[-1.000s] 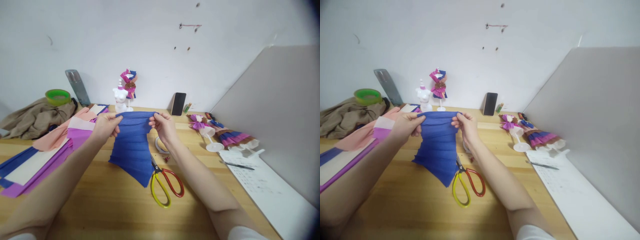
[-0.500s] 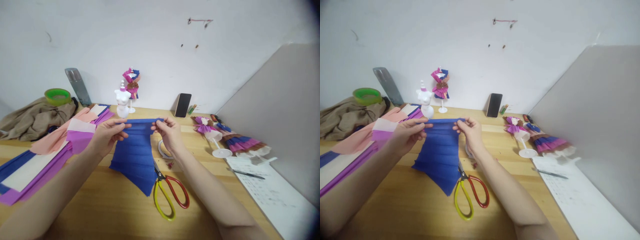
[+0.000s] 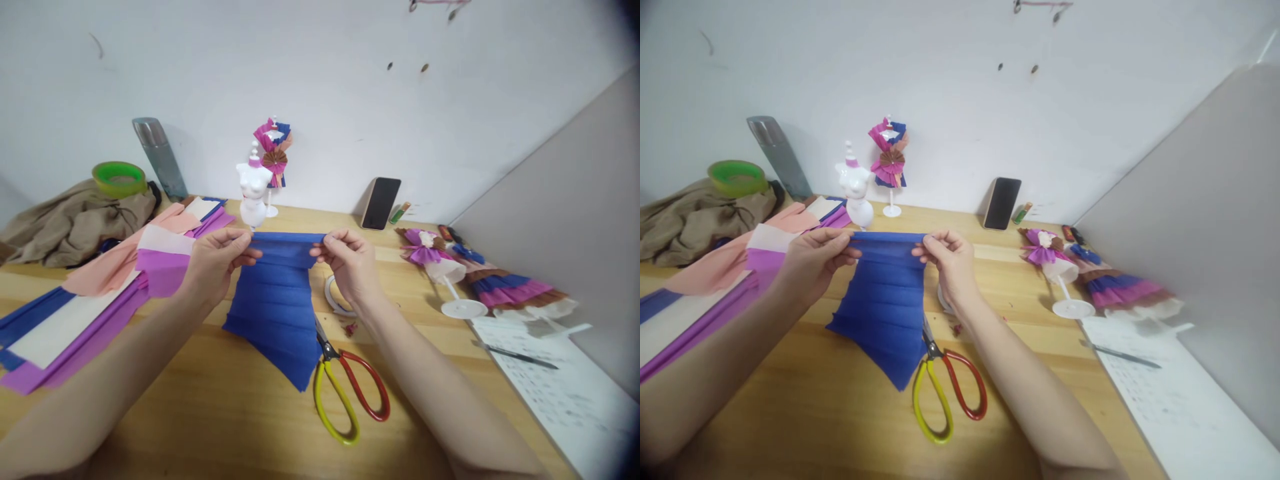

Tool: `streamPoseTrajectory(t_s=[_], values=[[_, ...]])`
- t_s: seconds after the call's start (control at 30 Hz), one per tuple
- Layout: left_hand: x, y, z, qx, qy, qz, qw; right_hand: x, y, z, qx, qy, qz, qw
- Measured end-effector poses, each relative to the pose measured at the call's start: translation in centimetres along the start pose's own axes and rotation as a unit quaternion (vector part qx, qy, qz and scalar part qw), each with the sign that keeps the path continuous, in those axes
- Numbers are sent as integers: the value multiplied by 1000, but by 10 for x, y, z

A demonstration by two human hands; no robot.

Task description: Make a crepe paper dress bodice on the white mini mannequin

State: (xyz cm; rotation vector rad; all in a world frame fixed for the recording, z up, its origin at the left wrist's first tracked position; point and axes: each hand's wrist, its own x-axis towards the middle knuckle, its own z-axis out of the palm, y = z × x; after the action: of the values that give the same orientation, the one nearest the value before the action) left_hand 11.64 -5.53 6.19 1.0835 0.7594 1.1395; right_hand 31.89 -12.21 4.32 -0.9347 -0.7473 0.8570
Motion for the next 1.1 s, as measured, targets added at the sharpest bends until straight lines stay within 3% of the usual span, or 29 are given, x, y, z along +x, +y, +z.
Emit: streamPoseTrajectory(t_s=[0.43, 0.67, 1.1], values=[[-2, -4, 7, 33, 59, 12, 998, -2, 6, 4, -46, 43, -23, 998], [0, -7, 7, 41, 63, 20, 997, -1, 13, 3, -95, 53, -70, 992], [4, -12, 1, 6, 34, 25, 999, 3, 22, -3, -43, 38, -75, 996]])
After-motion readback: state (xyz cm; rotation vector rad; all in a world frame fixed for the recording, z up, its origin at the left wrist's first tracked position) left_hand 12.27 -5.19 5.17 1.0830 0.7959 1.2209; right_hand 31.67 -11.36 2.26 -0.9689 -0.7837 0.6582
